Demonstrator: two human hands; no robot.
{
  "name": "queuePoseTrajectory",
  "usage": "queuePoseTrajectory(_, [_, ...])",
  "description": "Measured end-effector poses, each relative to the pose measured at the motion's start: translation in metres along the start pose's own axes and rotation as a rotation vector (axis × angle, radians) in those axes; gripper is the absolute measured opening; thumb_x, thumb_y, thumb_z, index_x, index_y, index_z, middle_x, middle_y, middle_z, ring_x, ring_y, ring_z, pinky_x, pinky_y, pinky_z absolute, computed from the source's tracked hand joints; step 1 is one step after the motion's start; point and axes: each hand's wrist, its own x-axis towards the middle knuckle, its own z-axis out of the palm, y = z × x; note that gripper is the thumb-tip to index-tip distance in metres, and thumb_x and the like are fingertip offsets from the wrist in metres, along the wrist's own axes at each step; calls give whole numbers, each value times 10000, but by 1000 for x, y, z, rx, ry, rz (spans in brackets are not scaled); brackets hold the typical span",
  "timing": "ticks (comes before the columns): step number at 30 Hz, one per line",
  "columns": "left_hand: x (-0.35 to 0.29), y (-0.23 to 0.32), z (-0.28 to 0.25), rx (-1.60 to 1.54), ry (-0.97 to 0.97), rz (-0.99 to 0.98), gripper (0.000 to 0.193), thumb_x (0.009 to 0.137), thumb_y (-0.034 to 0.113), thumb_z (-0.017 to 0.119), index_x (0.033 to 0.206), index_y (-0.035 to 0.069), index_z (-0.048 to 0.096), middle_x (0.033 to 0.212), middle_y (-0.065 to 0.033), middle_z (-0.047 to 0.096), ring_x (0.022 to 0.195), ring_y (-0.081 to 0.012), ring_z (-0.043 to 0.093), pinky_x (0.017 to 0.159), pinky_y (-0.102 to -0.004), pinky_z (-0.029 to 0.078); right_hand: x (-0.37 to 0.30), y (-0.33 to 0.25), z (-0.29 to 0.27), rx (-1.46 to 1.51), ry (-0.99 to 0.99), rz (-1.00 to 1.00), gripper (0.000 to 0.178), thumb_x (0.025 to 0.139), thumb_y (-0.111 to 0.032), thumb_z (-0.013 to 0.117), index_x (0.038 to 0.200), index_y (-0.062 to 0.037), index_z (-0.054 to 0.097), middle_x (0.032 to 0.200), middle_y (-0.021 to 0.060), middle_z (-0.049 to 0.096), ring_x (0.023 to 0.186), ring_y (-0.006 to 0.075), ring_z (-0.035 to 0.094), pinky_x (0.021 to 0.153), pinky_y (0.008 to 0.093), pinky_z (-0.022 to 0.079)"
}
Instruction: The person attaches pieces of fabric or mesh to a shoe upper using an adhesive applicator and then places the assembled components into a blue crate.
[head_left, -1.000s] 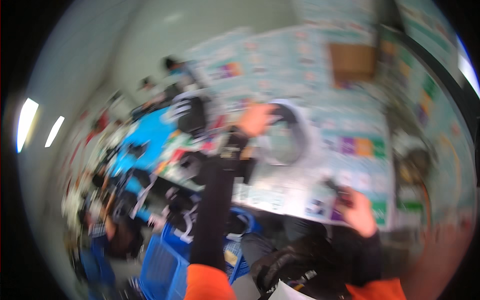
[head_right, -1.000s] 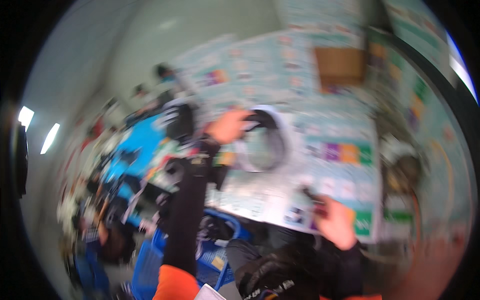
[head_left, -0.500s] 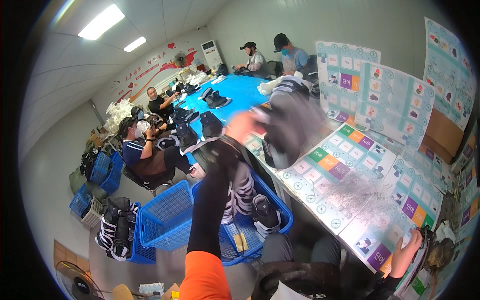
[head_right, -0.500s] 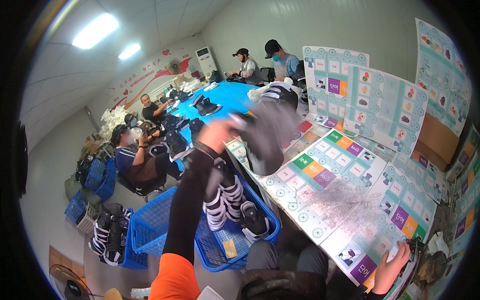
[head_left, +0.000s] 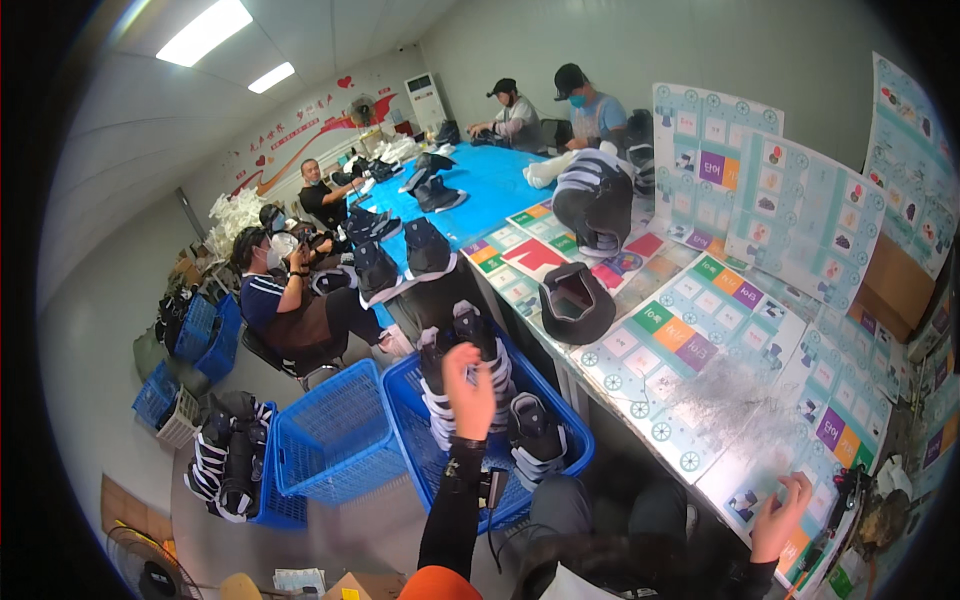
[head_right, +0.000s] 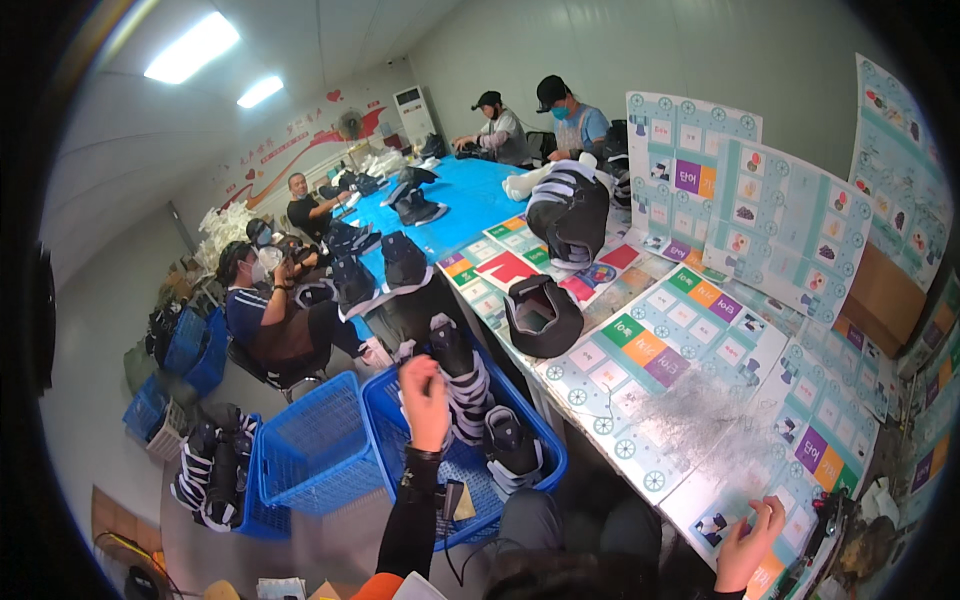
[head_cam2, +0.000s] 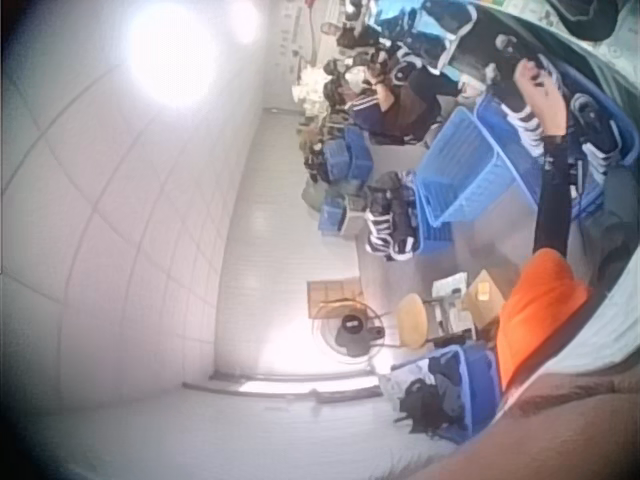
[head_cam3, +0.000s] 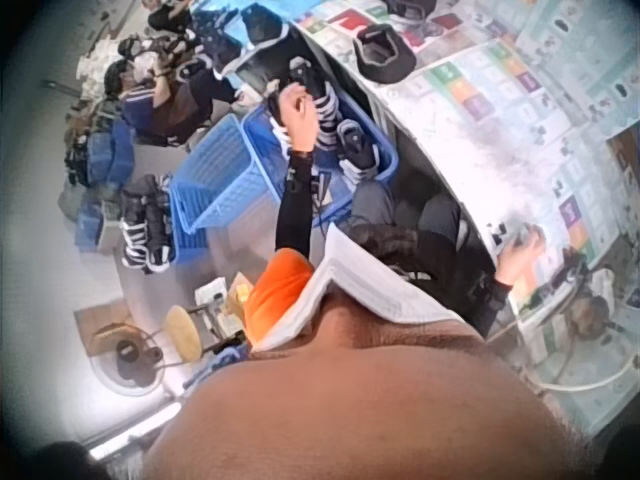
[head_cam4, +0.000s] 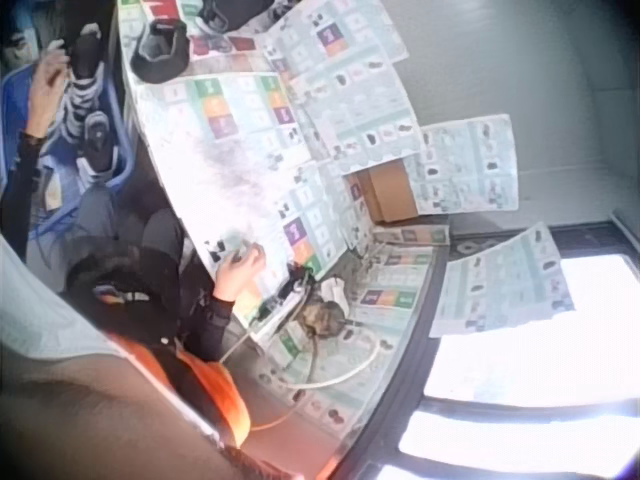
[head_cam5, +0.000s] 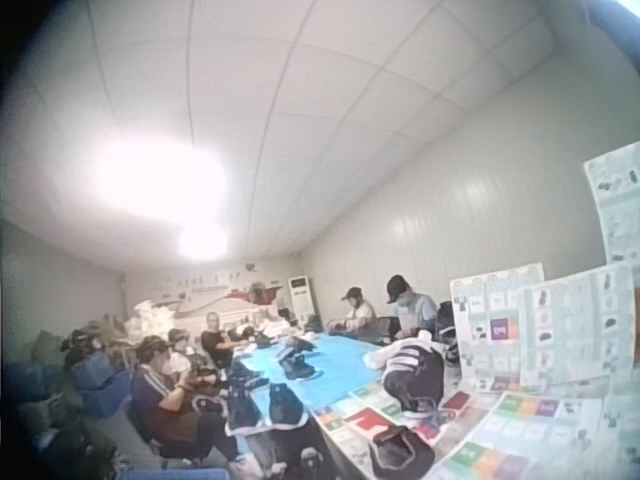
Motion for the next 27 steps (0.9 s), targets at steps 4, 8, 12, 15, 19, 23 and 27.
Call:
queuePoseTrajectory(4, [-32, -36, 54, 94, -308, -83, 414, 882, 46, 719, 1263, -12, 569, 1156, -163, 644, 1013, -289, 645, 942, -380, 520, -9, 10, 18, -32, 99, 78, 373, 800, 155, 517, 1138, 10, 575, 1379, 226, 469, 1345, 440, 458, 1073, 463, 425])
queuePoseTrajectory(8, [22, -26, 91, 316, -383, 121, 493, 851, 181, 794, 1262, 16, 577, 1145, -168, 603, 1092, -383, 577, 942, -470, 473, -3, -10, 22, -59, 166, -21, 376, 770, 151, 525, 1117, 17, 581, 1324, 213, 484, 1304, 435, 475, 1063, 471, 427])
queuePoseTrajectory(12, [55, -8, 157, 475, -457, 280, 587, 820, 261, 833, 1305, 71, 563, 1240, -133, 561, 1188, -374, 525, 999, -493, 423, -2, -4, 16, -107, 165, -56, 341, 737, 164, 523, 1038, 21, 591, 1248, 196, 514, 1245, 417, 505, 1031, 467, 433])
queuePoseTrajectory(15, [63, -9, 151, 632, -617, 355, 440, 764, 280, 859, 1146, 139, 692, 1238, -96, 576, 1211, -328, 522, 1044, -527, 375, -6, -8, 20, -74, 129, -59, 321, 722, 162, 522, 996, 13, 597, 1213, 195, 534, 1229, 418, 516, 1016, 477, 438])
queuePoseTrajectory(19, [67, -8, 151, 633, -530, 524, 264, 835, 273, 781, 1061, 155, 712, 1182, -50, 584, 1241, -318, 516, 1144, -649, 299, -17, 2, 17, -102, 140, -135, 315, 758, 118, 501, 1027, 9, 623, 1246, 231, 541, 1205, 424, 533, 1040, 487, 432])
queuePoseTrajectory(23, [104, 80, 82, 105, -536, 427, 213, 875, 84, 736, 1030, 18, 605, 1254, -111, 583, 1161, -353, 552, 998, -410, 453, -1, -38, 2, 111, 43, -93, 315, 826, 78, 548, 1135, 32, 581, 1297, 227, 528, 1223, 397, 534, 1078, 462, 400])
queuePoseTrajectory(27, [103, 138, -18, -135, -823, 210, 127, 977, 54, 640, 1050, -8, 557, 1231, -139, 570, 1132, -282, 566, 972, -351, 450, 37, -149, 37, 442, -195, -452, 558, 748, -88, 773, 1259, 9, 571, 1381, 261, 498, 1292, 453, 500, 1101, 533, 391])
